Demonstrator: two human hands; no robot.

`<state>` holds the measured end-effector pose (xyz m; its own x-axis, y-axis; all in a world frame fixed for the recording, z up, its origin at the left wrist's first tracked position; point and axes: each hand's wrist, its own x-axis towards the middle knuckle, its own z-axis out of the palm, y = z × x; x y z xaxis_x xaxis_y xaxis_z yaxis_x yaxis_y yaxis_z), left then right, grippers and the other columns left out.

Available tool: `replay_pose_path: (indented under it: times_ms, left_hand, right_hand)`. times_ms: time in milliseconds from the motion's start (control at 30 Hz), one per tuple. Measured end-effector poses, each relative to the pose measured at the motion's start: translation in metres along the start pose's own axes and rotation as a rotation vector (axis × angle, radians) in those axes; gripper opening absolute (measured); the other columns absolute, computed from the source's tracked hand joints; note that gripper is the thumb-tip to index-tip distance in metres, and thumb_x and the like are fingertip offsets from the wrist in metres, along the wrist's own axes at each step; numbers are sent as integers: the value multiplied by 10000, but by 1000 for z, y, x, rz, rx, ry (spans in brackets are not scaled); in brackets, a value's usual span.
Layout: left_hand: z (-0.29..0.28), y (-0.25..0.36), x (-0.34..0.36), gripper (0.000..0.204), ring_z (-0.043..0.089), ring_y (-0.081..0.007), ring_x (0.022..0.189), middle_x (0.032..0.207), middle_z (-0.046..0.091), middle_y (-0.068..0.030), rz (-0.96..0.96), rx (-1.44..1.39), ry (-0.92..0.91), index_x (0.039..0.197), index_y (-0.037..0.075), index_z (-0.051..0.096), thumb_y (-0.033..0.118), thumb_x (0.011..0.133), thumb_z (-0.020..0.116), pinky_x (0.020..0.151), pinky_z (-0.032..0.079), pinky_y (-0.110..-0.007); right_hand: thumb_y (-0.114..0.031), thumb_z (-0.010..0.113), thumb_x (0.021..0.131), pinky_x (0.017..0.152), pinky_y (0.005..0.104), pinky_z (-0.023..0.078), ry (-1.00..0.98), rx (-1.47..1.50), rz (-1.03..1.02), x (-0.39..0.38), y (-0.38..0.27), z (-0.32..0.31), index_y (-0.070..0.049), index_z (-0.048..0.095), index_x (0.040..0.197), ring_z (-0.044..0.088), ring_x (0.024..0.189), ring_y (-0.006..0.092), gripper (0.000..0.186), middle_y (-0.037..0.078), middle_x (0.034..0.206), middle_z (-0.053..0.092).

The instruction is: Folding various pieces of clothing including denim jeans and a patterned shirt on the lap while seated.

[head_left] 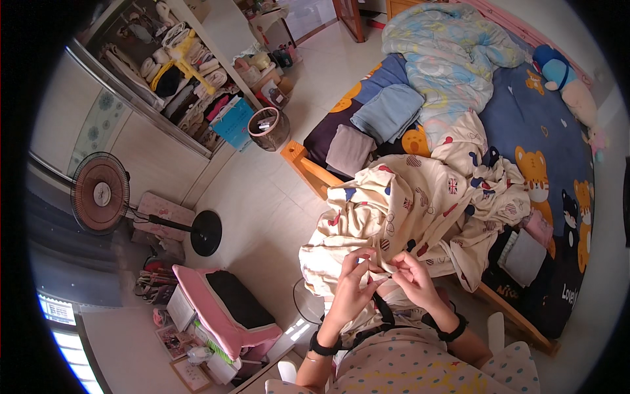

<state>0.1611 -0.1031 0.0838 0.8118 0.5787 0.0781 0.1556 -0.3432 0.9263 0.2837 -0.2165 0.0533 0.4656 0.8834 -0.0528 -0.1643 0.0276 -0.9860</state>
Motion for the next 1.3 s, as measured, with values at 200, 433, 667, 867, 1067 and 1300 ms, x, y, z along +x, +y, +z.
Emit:
replay_pose_path:
  times_ms: [200,433,667,867,1067,1300]
  left_hand:
    - [-3,1,5,287,474,-265,990,1160,477,-109,72,28,-99,891,46,633,-52,623,661,860,402,-345]
    - [6,-7,4,244,484,-143,873,970,456,-48,47,-143,-15,884,30,630,-63,665,680,568,429,-221]
    - [8,-4,4,214,467,-128,918,977,449,-24,-105,-218,-15,854,30,638,21,665,738,749,411,-227]
    - [7,-5,7,196,490,-61,775,999,483,-42,-20,-205,-5,870,19,629,-52,693,676,487,391,-189]
    - [7,-18,6,200,515,-109,858,1016,495,-47,55,-340,-74,929,13,638,-30,735,662,596,447,-198]
    - [1,-1,10,265,514,-134,908,1003,516,-40,-47,-404,-224,1025,10,556,49,783,657,755,441,-258]
  right_hand:
    - [59,464,851,796,210,415,-97,128,33,0,4,-7,11,456,1004,516,910,68,160,33,950,530]
    - [51,498,831,826,222,411,-115,331,132,0,-5,-8,-41,449,999,505,934,68,198,5,948,493]
    - [39,567,806,846,249,433,-150,332,142,-2,-2,-17,-50,437,990,512,974,88,242,24,1002,496]
    - [19,648,774,790,260,480,-185,398,148,2,-11,-13,-45,432,1048,543,957,103,354,59,1010,540]
    - [-17,662,778,772,242,480,-228,219,81,3,-8,-14,-24,458,1031,559,916,92,324,45,973,566]
    - [29,601,787,799,229,429,-191,178,94,-2,-8,-22,-22,468,1014,524,896,61,268,16,948,530]
